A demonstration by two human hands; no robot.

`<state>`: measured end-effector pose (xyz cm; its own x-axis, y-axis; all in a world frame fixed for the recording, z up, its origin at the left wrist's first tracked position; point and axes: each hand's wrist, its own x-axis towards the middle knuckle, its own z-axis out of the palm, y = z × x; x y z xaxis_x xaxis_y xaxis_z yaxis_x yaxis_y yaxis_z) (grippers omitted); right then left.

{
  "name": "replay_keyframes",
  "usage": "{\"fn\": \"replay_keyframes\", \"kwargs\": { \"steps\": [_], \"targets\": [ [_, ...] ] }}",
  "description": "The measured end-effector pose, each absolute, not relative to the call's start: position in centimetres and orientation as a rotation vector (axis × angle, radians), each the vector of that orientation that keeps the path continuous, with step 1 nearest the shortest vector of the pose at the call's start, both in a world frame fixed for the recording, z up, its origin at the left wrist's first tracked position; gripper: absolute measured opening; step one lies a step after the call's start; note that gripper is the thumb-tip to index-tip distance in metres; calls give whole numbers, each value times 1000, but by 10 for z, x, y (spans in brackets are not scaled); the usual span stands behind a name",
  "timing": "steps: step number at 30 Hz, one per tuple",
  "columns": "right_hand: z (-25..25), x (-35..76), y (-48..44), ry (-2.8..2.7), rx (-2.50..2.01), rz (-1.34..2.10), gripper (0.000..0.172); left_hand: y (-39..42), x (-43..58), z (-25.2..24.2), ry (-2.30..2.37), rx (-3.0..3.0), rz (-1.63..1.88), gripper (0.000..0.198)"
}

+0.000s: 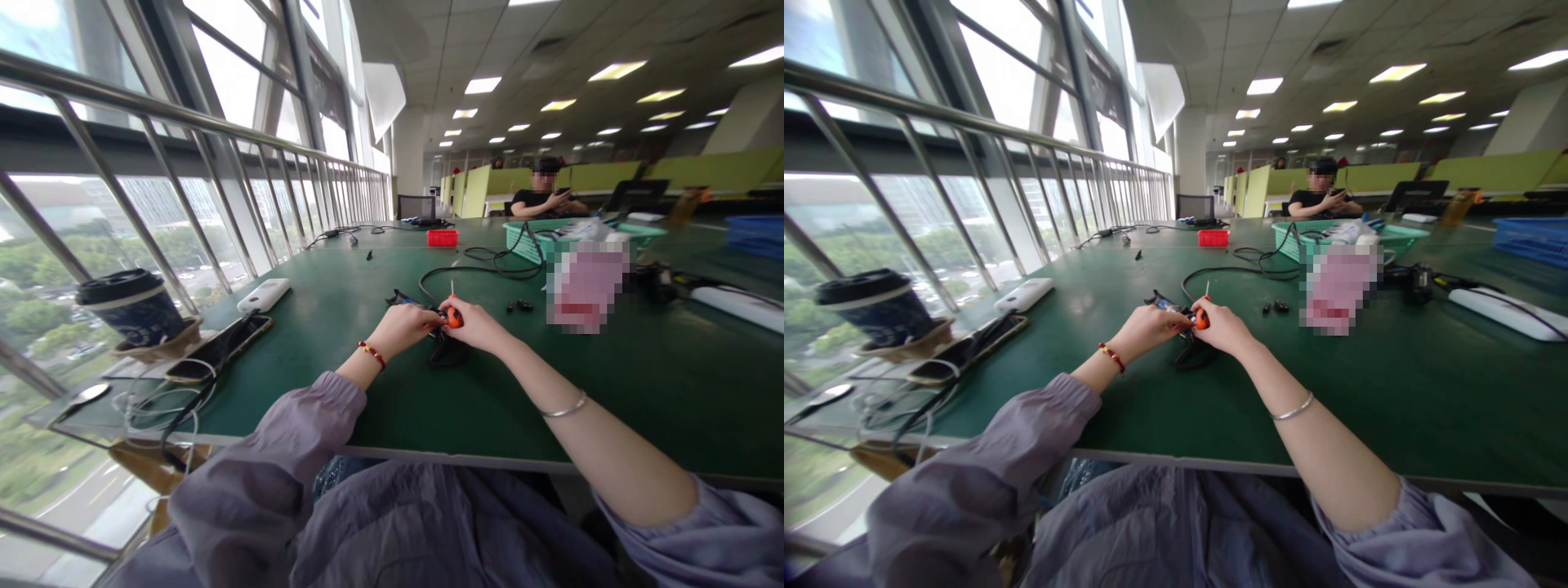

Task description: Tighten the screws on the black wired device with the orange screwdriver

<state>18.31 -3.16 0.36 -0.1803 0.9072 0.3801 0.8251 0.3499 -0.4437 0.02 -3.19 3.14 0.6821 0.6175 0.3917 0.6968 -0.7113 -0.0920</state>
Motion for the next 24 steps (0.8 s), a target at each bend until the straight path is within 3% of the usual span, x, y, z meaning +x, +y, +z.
{"fn": "replay_keyframes", "kwargs": {
  "steps": [4, 9, 16, 19, 24],
  "targets": [
    [5, 183, -32, -2028, -1496, 223, 33, -40, -7, 41, -1031, -2650, -277, 43],
    [5, 181, -31, -2009, -1482, 236, 32, -50, -8, 36, -1043, -2702, -215, 49],
    [8, 191, -28, -2103, -1456, 231, 35, -28, -11, 26, -1038, -2697, -701, 31],
    [10, 199, -27, -2173, -1369, 283, 35, -11, -16, 18, -1047, -2664, -799, 38],
    [20, 205, -32, -1931, -1410, 200, 30, 2, -19, 6, -1104, -2738, -626, 50]
  ]
}}
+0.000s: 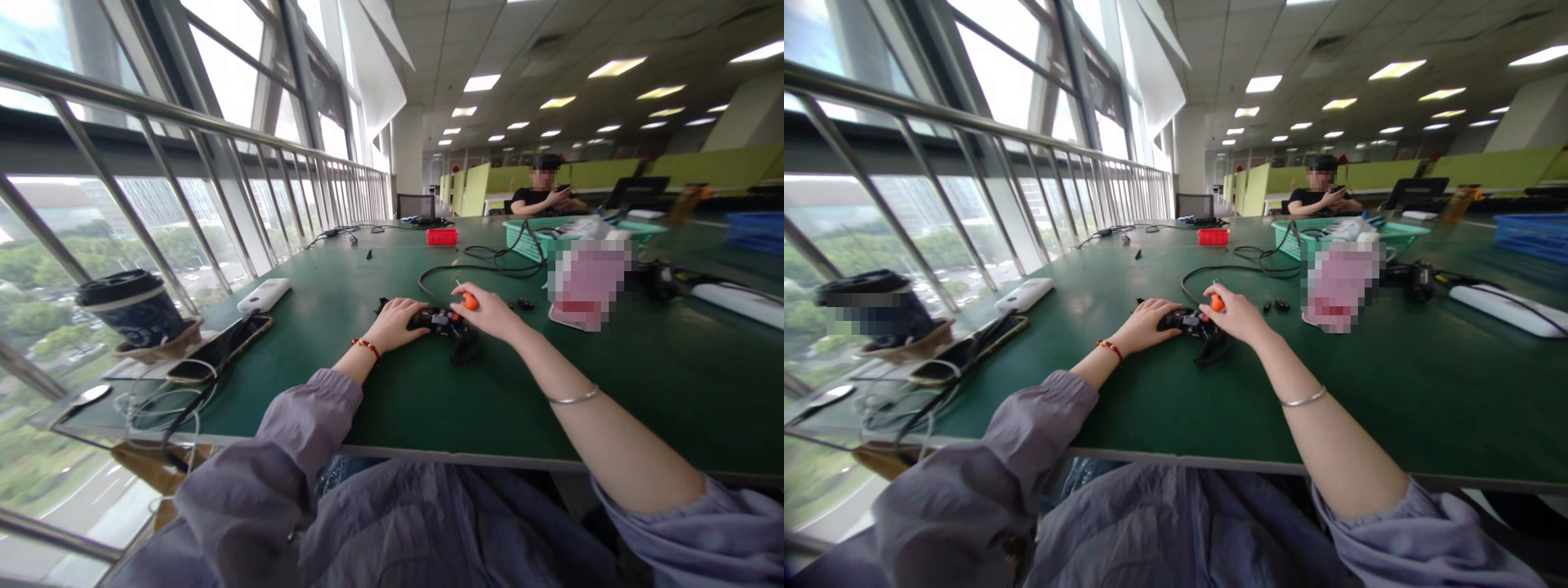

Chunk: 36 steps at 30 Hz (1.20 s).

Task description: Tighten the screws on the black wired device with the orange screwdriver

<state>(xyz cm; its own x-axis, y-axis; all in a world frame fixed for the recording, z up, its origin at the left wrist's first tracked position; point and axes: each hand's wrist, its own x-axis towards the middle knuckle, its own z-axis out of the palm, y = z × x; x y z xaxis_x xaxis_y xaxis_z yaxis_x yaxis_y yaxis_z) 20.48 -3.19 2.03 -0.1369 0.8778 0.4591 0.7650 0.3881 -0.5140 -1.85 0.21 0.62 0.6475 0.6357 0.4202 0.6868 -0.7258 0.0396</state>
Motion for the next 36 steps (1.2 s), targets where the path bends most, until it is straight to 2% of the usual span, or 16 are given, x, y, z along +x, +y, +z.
{"fn": "replay_keyframes", "kwargs": {
  "steps": [5, 8, 16, 31, 36],
  "targets": [
    [40, 204, -46, -1426, -1239, 159, 36, -1, -19, 7, -1168, -2696, -570, 49],
    [45, 202, -52, -1260, -1165, 267, 26, -1, -19, 6, -1172, -2710, -561, 50],
    [43, 196, -54, -1264, -865, 381, 22, 0, -20, 7, -1187, -2725, -532, 52],
    [42, 196, -52, -1403, -902, 340, 30, 2, -20, 5, -1167, -2741, -577, 52],
    [42, 196, -50, -1450, -860, 256, 11, 4, -20, 3, -1177, -2737, -586, 53]
  ]
}}
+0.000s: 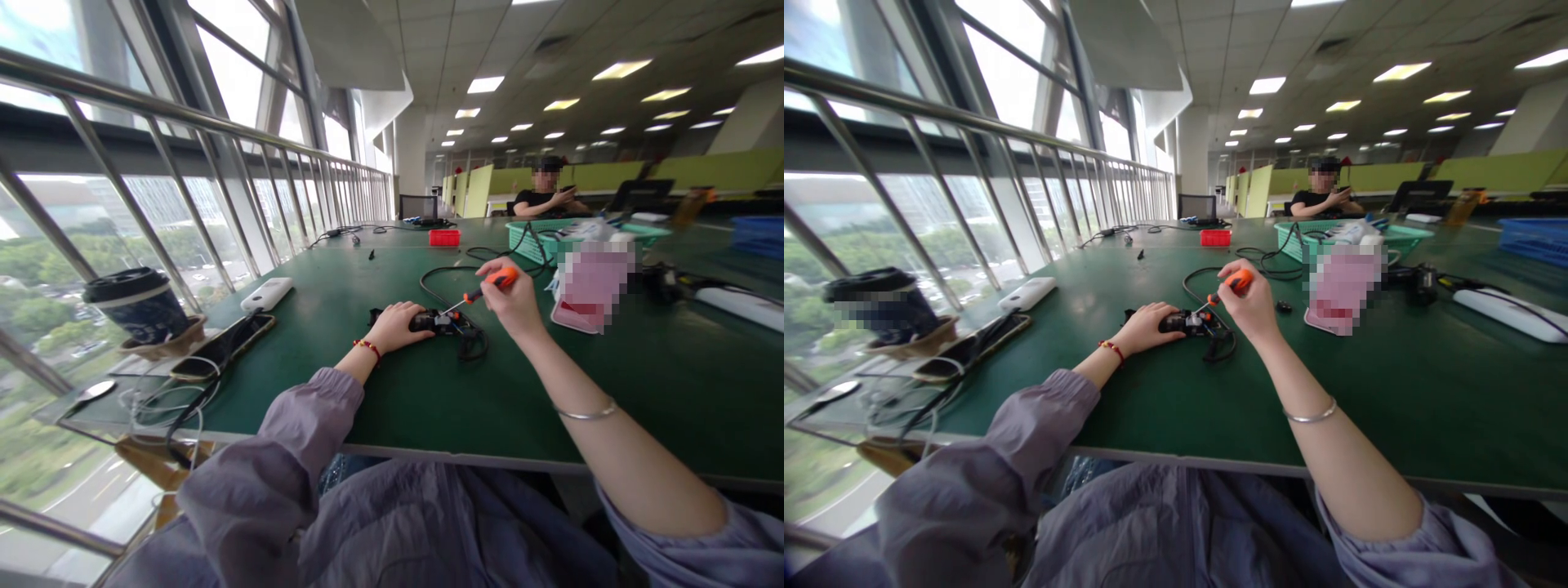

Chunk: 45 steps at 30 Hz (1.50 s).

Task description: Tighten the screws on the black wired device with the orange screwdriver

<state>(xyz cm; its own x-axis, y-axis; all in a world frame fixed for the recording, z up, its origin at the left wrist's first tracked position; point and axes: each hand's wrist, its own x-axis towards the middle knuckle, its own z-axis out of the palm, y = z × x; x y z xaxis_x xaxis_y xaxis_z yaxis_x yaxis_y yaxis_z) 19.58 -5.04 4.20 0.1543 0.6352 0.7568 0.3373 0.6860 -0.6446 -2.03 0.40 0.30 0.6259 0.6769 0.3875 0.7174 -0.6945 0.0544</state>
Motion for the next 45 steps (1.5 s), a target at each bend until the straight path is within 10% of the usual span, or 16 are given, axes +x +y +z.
{"fn": "replay_keyframes", "kwargs": {
  "steps": [11, 16, 23, 27, 35, 40, 45],
  "targets": [
    [46, 188, -60, -1433, -973, 73, 12, 15, -13, 1, -1156, -2715, -580, 55],
    [44, 189, -59, -1409, -949, 32, 44, 17, -11, 1, -1153, -2711, -600, 54],
    [46, 186, -65, -1451, -1002, 12, 15, 14, -11, 1, -1179, -2697, -593, 54],
    [44, 186, -61, -1419, -969, 64, 40, 14, -10, 0, -1178, -2696, -591, 54],
    [46, 184, -65, -1496, -1025, 83, 14, 15, -11, 1, -1201, -2702, -580, 54],
    [45, 183, -64, -1404, -1016, 76, 43, 14, -11, 1, -1196, -2710, -579, 54],
    [47, 185, -66, -1409, -1107, 37, 27, 13, -10, 3, -1203, -2710, -569, 55]
  ]
}}
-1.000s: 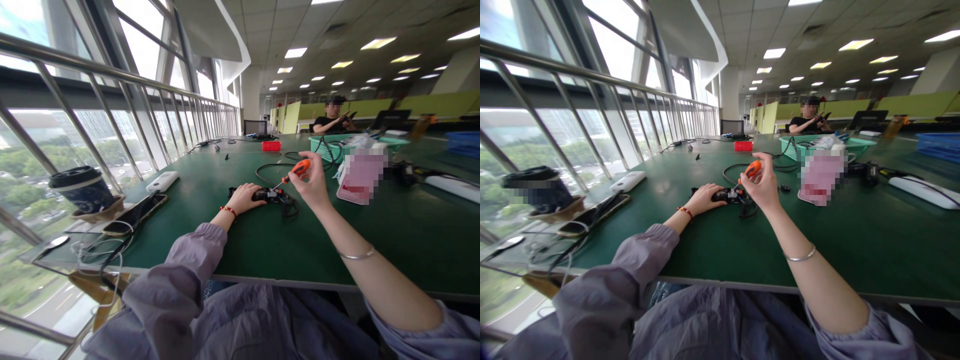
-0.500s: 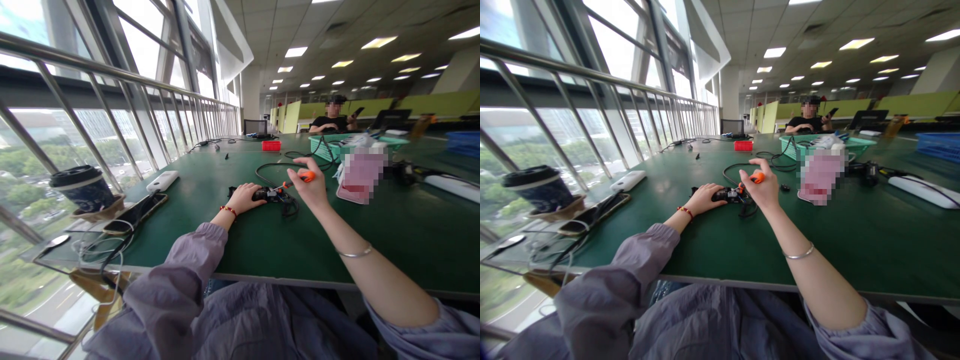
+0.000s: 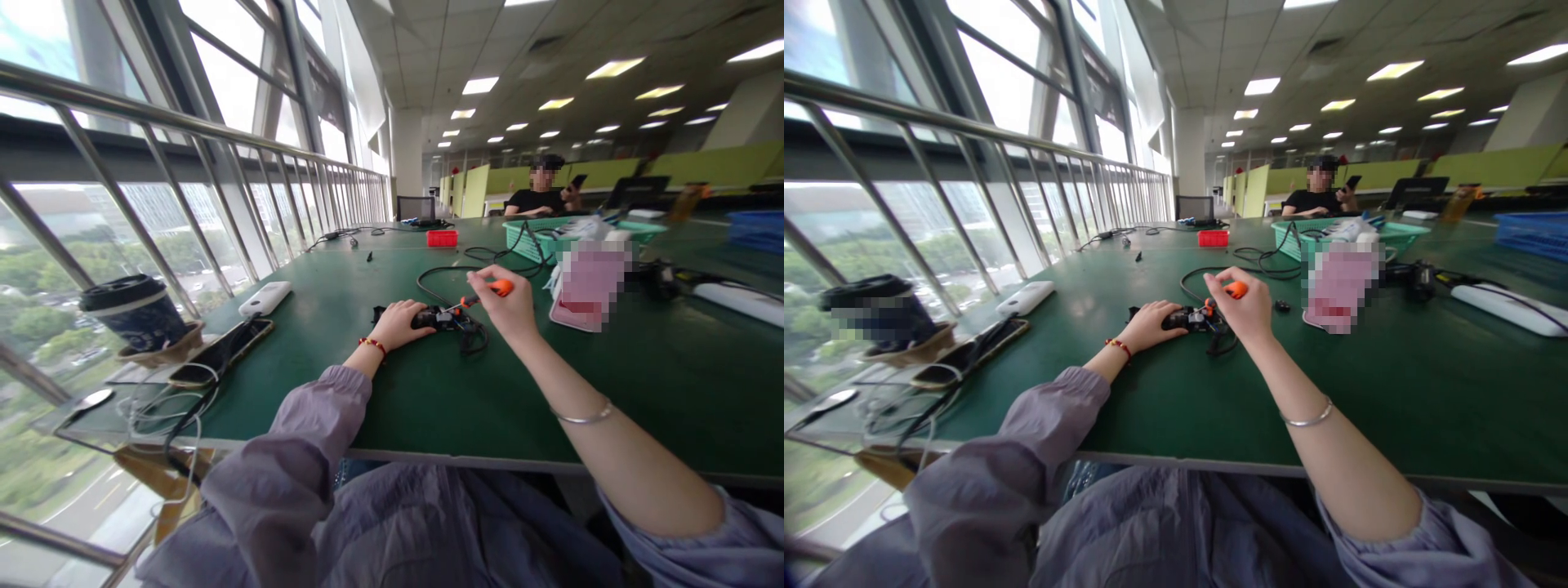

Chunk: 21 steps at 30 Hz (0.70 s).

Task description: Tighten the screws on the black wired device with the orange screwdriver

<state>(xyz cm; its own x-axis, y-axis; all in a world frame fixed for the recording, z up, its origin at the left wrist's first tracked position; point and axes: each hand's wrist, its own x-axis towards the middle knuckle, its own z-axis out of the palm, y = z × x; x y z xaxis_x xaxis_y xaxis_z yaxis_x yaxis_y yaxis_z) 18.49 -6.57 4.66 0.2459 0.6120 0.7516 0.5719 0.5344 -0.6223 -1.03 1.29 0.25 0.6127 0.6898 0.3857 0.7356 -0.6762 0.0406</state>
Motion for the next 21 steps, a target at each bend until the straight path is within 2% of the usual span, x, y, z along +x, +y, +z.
{"fn": "replay_keyframes", "kwargs": {
  "steps": [2, 4, 8, 12, 17, 19, 21],
  "targets": [
    [47, 184, -67, -1447, -1067, 30, 26, 13, -10, 2, -1203, -2712, -572, 56],
    [47, 183, -67, -1457, -1005, 31, 17, 14, -11, 2, -1199, -2714, -578, 56],
    [46, 183, -65, -1402, -935, 43, 40, 15, -11, 1, -1190, -2717, -585, 55],
    [46, 185, -65, -1400, -1066, 15, 24, 15, -11, 1, -1195, -2721, -581, 55],
    [45, 184, -65, -1450, -1015, 44, 19, 16, -11, 1, -1195, -2716, -584, 57],
    [44, 183, -63, -1433, -957, 81, 36, 16, -11, 1, -1185, -2719, -589, 56],
    [44, 184, -62, -1401, -950, 115, 43, 16, -11, 1, -1180, -2724, -590, 56]
  ]
}}
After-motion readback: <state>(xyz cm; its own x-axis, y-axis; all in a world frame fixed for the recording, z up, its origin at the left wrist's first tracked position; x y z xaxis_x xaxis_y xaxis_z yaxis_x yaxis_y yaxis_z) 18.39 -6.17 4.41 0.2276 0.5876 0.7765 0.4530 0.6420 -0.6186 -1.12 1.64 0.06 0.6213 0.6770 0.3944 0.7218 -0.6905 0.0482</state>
